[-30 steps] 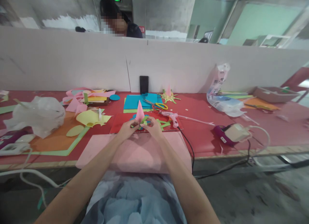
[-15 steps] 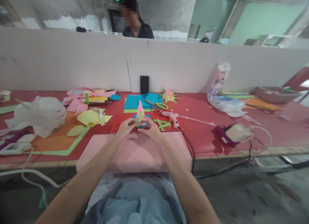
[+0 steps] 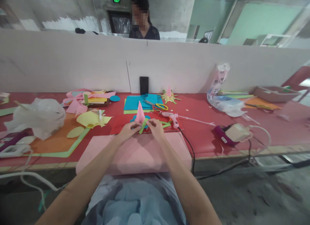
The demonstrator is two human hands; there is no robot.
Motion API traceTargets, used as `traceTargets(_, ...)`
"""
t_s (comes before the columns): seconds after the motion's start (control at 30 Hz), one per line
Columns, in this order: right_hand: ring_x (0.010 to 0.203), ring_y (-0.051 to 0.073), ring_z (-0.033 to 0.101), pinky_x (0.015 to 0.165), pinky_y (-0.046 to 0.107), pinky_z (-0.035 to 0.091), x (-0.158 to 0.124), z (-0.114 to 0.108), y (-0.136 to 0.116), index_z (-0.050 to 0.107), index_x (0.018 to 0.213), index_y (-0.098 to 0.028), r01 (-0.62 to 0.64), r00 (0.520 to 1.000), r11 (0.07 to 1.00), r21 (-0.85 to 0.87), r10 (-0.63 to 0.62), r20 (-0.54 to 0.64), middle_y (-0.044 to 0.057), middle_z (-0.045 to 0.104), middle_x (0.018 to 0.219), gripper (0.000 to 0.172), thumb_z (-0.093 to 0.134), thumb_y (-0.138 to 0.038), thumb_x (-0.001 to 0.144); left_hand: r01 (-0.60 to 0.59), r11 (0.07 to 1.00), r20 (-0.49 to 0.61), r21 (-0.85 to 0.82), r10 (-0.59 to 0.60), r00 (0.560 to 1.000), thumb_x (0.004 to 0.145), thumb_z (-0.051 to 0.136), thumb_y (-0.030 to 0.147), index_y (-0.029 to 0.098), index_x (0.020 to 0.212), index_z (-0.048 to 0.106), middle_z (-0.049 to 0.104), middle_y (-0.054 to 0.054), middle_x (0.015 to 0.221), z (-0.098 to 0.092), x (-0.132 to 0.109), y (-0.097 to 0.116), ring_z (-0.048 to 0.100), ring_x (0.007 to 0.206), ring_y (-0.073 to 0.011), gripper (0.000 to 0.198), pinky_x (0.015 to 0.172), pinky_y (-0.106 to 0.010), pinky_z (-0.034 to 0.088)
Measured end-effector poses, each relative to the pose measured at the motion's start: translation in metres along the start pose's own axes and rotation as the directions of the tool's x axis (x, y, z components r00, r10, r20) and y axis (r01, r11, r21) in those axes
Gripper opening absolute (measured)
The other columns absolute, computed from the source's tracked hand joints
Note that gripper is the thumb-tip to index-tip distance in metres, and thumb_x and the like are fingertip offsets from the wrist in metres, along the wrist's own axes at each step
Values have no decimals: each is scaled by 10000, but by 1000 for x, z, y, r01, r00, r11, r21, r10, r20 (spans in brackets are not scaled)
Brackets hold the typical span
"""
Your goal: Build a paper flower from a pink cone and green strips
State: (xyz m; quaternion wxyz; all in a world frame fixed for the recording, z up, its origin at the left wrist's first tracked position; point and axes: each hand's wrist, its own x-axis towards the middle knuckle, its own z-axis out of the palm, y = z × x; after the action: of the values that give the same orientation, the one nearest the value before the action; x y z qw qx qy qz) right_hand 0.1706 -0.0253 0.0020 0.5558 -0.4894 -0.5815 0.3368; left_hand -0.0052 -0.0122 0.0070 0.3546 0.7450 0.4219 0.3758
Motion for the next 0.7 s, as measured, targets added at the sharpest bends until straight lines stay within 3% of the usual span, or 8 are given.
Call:
traceTargets(0.17,573,147,573,574,274,474,-1,3,0,627,766,-216,31,997,997,-69,-26,67,6,644,678,291,579,-500,726,-24,1000,-15,9,24,1000,762,537,322,171,810,645,679,-31,843,0,2,-2,614,763,-159,192,723,-262,479)
traceTargets(0.23,598,153,580,606,283,478,-1,2,-3,631,802,-214,50,998,995,-85,-47,37,17,652,718,285,556,-484,749,-24,999,-17,36,24,1000,759,537,322,179,795,648,678,-23,828,-1,1,-3,605,728,-150,184,691,-253,476)
traceTargets(0.33,735,170,589,707,296,474,-2,-8,-6,631,838,-211,123,962,962,-243,-176,-211,52,656,855,276,514,-455,786,31,997,-89,69,-25,996,755,544,354,192,807,651,676,-13,804,-4,1,-6,588,675,-142,202,642,-249,472)
traceTargets(0.4,809,178,570,760,310,458,-1,-22,-7,623,867,-204,112,868,906,-409,-289,-404,73,635,936,285,451,-428,829,59,995,-165,77,-46,985,756,541,359,196,812,650,675,-10,800,-7,2,-10,593,699,-146,204,664,-251,470)
traceTargets(0.47,861,191,552,791,329,440,0,-40,-3,603,909,-191,9,753,854,-521,-349,-558,86,612,950,296,399,-400,858,82,993,-246,87,-58,967,757,535,346,199,802,645,678,-10,816,-11,3,-13,604,762,-155,189,712,-253,463)
traceTargets(0.53,907,210,536,817,350,419,3,-55,5,589,929,-175,-105,686,801,-590,-372,-626,103,596,965,295,382,-374,864,133,987,-311,90,-99,945,757,525,339,204,778,636,679,-11,811,-14,3,-17,609,778,-160,176,713,-252,456)
traceTargets(0.6,963,238,520,847,378,393,6,-65,16,586,971,-170,-220,693,739,-637,-342,-635,115,587,1007,304,410,-386,848,187,978,-348,88,-146,926,754,519,342,206,752,626,675,-12,778,-16,4,-20,610,746,-162,173,678,-251,450)
traceTargets(0.7,991,302,501,818,418,393,11,-68,28,579,1049,-153,-428,723,642,-637,-180,-667,155,570,1064,445,537,-485,755,214,971,-370,104,-162,915,751,515,345,206,736,615,673,-22,761,-17,3,-22,612,730,-169,171,652,-253,440)
